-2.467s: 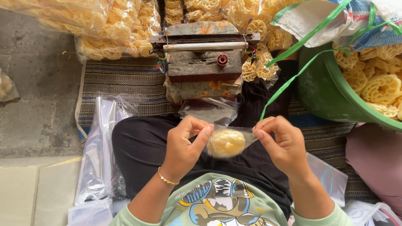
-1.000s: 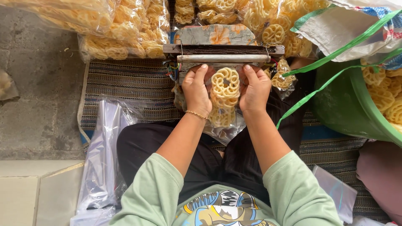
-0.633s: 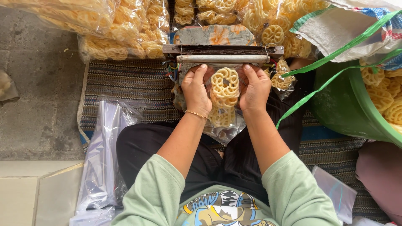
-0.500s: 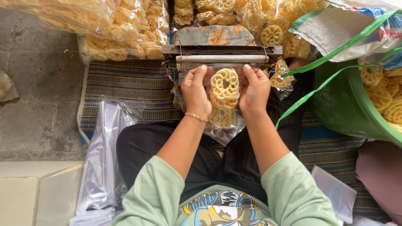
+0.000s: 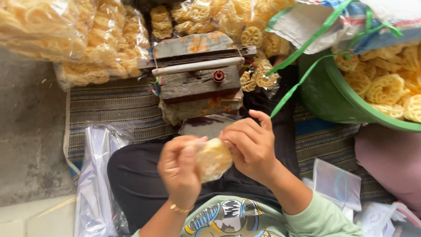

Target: Manually placing crackers into plastic bags and sealing them with a heat sealer

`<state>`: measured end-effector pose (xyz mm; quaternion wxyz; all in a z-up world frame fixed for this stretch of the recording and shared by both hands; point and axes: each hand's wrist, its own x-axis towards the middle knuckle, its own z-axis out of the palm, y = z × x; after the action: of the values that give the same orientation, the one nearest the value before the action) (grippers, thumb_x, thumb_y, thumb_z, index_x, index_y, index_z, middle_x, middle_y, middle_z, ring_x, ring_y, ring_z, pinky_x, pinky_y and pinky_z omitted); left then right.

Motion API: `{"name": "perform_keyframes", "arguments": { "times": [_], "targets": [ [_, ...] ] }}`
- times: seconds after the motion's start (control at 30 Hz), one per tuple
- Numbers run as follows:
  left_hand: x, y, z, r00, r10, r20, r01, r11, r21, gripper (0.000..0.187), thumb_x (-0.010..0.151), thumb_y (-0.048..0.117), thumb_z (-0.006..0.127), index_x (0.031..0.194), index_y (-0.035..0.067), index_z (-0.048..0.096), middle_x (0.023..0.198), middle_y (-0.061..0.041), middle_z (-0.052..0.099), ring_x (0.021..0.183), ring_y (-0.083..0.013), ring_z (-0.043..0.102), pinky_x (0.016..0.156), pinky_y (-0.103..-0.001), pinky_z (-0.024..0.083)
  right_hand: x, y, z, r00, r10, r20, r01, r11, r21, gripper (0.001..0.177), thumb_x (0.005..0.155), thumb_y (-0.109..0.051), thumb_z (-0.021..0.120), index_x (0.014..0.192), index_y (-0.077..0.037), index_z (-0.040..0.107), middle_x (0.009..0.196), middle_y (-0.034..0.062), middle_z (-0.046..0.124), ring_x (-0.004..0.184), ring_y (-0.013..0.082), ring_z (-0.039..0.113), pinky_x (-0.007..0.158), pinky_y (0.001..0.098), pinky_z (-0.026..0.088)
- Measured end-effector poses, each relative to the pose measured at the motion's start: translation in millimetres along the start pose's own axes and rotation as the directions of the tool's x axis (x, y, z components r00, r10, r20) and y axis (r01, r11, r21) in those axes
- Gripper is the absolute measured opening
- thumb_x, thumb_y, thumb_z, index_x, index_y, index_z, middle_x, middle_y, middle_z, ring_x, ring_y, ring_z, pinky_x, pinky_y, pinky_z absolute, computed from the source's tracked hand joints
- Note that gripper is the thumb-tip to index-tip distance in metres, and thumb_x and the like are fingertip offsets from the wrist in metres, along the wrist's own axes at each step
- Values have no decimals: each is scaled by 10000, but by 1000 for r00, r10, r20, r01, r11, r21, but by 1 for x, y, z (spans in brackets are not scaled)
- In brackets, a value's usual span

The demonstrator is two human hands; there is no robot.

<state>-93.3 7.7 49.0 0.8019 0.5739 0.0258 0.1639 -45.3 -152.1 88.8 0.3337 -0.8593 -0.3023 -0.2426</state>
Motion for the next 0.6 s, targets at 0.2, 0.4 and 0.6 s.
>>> {"name": "perform_keyframes", "arguments": {
  "times": [0.2, 0.4, 0.6],
  "targets": [
    [-14, 10, -1, 943, 217, 252, -254, 959, 125, 96, 923, 28, 604, 992, 82, 566, 992, -73, 689, 936, -195, 660, 1018, -421, 602, -17, -32, -25, 1000, -6, 21, 7, 999, -41, 56, 901, -150, 697, 956, -139, 692, 1016, 6, 759, 975, 191, 678, 1132, 519, 267],
    [-38, 38, 10, 954, 140, 266, -116, 988, -106, 116, 964, 24, 554, 1069, 72, 546, 1017, -100, 643, 959, -194, 623, 1030, -469, 580, -29, -47, -54, 1000, -10, -19, 11, 1000, 17, 64, 826, -99, 692, 869, -145, 687, 902, -23, 756, 844, 163, 685, 1040, 485, 355],
    [-39, 66, 10, 982, 165, 92, -128, 939, -318, 85, 1007, 30, 527, 1071, 75, 560, 1005, -86, 621, 921, -177, 605, 979, -440, 572, -78, -7, -65, 874, 395, -281, -271, 879, 392, 145, 1032, -26, 451, 931, -89, 533, 884, 43, 643, 882, 183, 614, 1182, 455, 434]
  ]
}}
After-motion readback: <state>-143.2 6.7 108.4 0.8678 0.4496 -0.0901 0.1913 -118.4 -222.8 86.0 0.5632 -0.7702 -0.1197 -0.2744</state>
